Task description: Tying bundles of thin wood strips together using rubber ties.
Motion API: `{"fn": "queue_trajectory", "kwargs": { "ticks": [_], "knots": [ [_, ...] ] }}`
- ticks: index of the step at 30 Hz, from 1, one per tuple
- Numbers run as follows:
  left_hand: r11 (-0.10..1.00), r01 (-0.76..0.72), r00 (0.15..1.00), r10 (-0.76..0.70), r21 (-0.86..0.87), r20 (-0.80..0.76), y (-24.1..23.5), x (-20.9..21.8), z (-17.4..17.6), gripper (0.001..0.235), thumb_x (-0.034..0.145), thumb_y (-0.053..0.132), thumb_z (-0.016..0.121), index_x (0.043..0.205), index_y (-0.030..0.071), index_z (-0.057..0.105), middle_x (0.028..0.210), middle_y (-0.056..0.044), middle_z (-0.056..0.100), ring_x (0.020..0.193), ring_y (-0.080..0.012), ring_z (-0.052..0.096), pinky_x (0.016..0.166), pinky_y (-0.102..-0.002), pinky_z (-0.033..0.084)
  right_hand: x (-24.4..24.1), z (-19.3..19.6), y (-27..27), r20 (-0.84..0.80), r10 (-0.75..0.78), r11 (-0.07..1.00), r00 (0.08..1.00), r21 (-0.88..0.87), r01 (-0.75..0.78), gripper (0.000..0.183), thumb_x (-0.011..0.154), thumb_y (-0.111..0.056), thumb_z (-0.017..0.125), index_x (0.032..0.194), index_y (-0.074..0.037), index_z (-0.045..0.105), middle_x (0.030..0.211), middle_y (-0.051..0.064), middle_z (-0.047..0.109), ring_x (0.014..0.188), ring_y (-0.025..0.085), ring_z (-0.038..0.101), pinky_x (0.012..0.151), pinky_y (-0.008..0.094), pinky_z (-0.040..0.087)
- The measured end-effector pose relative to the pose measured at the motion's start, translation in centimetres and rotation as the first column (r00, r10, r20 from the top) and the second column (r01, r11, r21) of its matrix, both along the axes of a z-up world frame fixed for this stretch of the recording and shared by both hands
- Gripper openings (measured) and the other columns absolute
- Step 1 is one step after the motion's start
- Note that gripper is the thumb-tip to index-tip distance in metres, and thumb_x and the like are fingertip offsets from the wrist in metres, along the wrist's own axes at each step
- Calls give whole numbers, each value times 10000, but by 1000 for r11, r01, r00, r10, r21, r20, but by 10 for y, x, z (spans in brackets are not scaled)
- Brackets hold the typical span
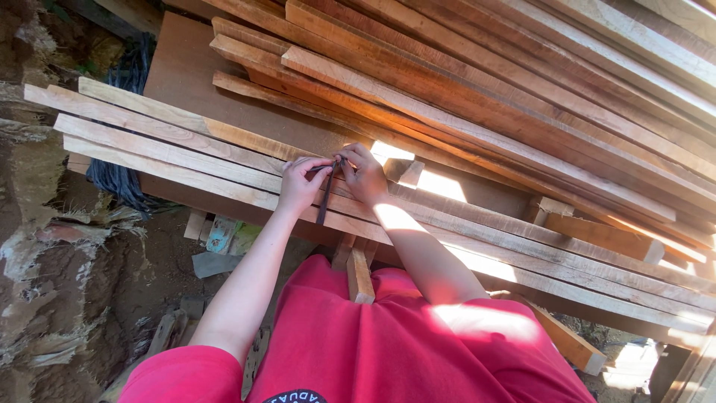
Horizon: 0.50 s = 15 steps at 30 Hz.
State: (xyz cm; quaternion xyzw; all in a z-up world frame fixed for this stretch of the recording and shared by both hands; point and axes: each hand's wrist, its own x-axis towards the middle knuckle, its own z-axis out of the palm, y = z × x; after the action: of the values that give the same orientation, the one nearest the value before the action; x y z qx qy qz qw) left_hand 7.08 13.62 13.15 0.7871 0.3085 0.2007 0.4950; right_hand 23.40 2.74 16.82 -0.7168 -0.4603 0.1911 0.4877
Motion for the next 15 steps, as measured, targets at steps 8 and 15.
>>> {"fn": "queue_trajectory", "kwargs": {
  "ticks": [8, 15],
  "knots": [
    [981, -98, 988, 117, -169, 103, -5, 5, 11, 130, 896, 192, 817, 1026, 197, 814, 923, -1, 794, 939, -202, 743, 868, -295, 502, -3, -4, 0, 51, -27, 1000, 998, 10, 27, 91, 977, -100, 698, 975, -154, 772, 920, 44, 679, 893, 274, 730, 815, 358, 598],
    [993, 18, 994, -5, 119, -110, -9, 3, 9, 131, 950, 352, 766, 1079, 344, 788, 1046, 112, 772, 1016, -152, 691, 954, -325, 319, -3, 1, -1, 52, -22, 999, 998, 28, 21, 86, 951, -46, 699, 934, -102, 763, 877, 62, 710, 854, 285, 742, 779, 368, 603]
  ]
}}
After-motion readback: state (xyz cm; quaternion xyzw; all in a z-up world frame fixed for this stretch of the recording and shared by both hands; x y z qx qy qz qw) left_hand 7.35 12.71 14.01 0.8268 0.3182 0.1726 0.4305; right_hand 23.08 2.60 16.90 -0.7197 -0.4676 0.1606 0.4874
